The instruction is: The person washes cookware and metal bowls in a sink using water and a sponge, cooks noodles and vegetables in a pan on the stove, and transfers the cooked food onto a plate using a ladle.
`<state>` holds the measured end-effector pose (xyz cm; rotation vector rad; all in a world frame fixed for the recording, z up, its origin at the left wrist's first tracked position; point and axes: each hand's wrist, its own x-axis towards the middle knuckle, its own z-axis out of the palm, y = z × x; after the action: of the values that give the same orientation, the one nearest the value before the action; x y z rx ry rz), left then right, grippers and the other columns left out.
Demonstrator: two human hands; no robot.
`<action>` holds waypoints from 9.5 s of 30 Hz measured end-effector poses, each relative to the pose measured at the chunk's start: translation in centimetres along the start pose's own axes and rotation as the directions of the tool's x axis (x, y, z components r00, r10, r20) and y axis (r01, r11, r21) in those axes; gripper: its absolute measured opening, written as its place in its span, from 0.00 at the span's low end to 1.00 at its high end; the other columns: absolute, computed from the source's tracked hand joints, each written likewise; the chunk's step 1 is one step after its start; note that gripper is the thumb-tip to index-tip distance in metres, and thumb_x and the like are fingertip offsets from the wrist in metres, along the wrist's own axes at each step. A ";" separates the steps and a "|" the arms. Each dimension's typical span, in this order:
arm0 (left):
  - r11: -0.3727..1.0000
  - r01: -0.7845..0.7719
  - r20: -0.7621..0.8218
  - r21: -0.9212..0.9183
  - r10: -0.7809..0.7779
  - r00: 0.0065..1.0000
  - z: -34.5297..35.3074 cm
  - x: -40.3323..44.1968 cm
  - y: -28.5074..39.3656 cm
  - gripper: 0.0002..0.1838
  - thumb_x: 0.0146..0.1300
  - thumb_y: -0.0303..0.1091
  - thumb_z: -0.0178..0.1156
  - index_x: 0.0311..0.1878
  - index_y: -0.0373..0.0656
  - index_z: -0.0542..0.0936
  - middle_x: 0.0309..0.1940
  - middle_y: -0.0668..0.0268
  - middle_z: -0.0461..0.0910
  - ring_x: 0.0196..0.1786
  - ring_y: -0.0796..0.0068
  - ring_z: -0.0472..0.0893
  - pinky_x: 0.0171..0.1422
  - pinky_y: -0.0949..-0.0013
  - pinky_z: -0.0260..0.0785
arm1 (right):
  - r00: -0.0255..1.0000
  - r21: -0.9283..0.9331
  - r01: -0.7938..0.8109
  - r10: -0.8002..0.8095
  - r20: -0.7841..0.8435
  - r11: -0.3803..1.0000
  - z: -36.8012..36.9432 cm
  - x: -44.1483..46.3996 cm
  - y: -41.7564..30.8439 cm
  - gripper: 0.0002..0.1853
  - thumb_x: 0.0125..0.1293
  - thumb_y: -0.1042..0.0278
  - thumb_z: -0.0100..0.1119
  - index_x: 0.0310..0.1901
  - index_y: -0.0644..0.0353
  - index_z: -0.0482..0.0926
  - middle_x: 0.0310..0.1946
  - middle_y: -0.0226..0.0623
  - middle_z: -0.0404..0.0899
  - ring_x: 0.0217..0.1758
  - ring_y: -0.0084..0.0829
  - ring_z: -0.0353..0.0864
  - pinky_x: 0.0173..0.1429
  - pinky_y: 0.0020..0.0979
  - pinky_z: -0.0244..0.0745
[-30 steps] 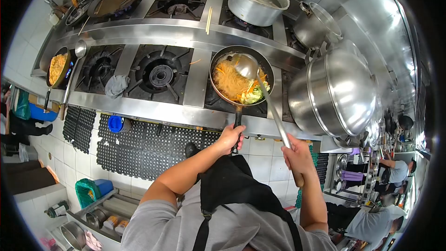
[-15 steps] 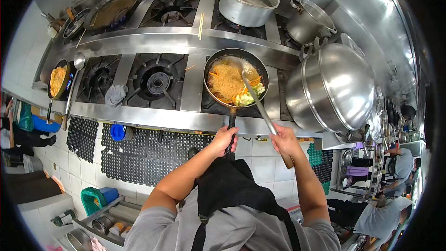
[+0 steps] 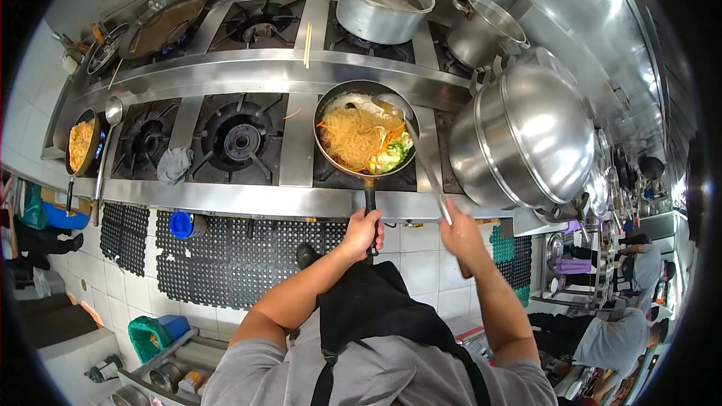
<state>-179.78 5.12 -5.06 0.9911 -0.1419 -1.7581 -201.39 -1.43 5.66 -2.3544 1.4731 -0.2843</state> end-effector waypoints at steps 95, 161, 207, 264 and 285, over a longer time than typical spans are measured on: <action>0.990 0.140 0.051 -0.025 -0.138 0.989 0.8 -1.6 0.6 0.09 0.68 0.36 0.53 0.35 0.46 0.65 0.16 0.67 0.65 0.13 0.74 0.63 0.15 0.68 0.56 | 0.914 -0.100 -0.063 0.097 0.395 0.993 -16.9 -0.1 -2.0 0.27 0.59 0.74 0.63 0.63 0.56 0.74 0.22 0.47 0.73 0.23 0.31 0.73 0.33 0.32 0.70; 0.975 -0.079 -0.334 0.209 0.148 0.931 -1.4 -24.9 -13.4 0.14 0.62 0.22 0.61 0.28 0.42 0.65 0.12 0.67 0.68 0.11 0.77 0.69 0.15 0.71 0.60 | 0.730 0.035 0.657 -0.648 0.218 0.753 -4.7 -3.6 3.6 0.29 0.57 0.74 0.62 0.63 0.55 0.72 0.33 0.46 0.79 0.32 0.50 0.80 0.35 0.45 0.76; 0.926 -0.341 -0.433 -0.160 0.245 0.867 -8.0 -32.3 -16.0 0.14 0.61 0.20 0.60 0.29 0.44 0.64 0.12 0.68 0.66 0.12 0.78 0.68 0.15 0.69 0.60 | 0.588 0.085 0.669 -0.597 0.546 0.738 1.7 -2.0 -10.4 0.13 0.65 0.68 0.57 0.48 0.64 0.71 0.25 0.60 0.77 0.30 0.59 0.80 0.32 0.45 0.73; -0.245 -0.781 -0.710 0.575 -0.625 -0.326 -5.8 -34.2 -13.4 0.12 0.60 0.21 0.60 0.31 0.43 0.65 0.13 0.68 0.67 0.11 0.78 0.68 0.14 0.69 0.60 | -0.268 0.347 0.937 0.693 0.669 0.027 16.3 -35.9 -74.0 0.08 0.53 0.82 0.51 0.32 0.58 0.66 0.13 0.25 0.59 0.07 0.16 0.55 0.08 0.24 0.51; -0.346 -0.589 -0.565 0.730 -0.791 -0.235 -9.5 -38.9 -10.8 0.11 0.60 0.20 0.59 0.34 0.44 0.66 0.12 0.70 0.64 0.12 0.77 0.67 0.14 0.69 0.58 | -0.375 0.586 0.810 0.753 0.541 -0.016 14.8 -54.7 -79.8 0.05 0.57 0.79 0.50 0.33 0.60 0.66 0.14 0.26 0.60 0.08 0.14 0.56 0.06 0.23 0.46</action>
<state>-177.71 45.43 4.42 0.0466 1.2037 1.2670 -154.26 82.29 24.20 1.2289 1.2079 -2.2881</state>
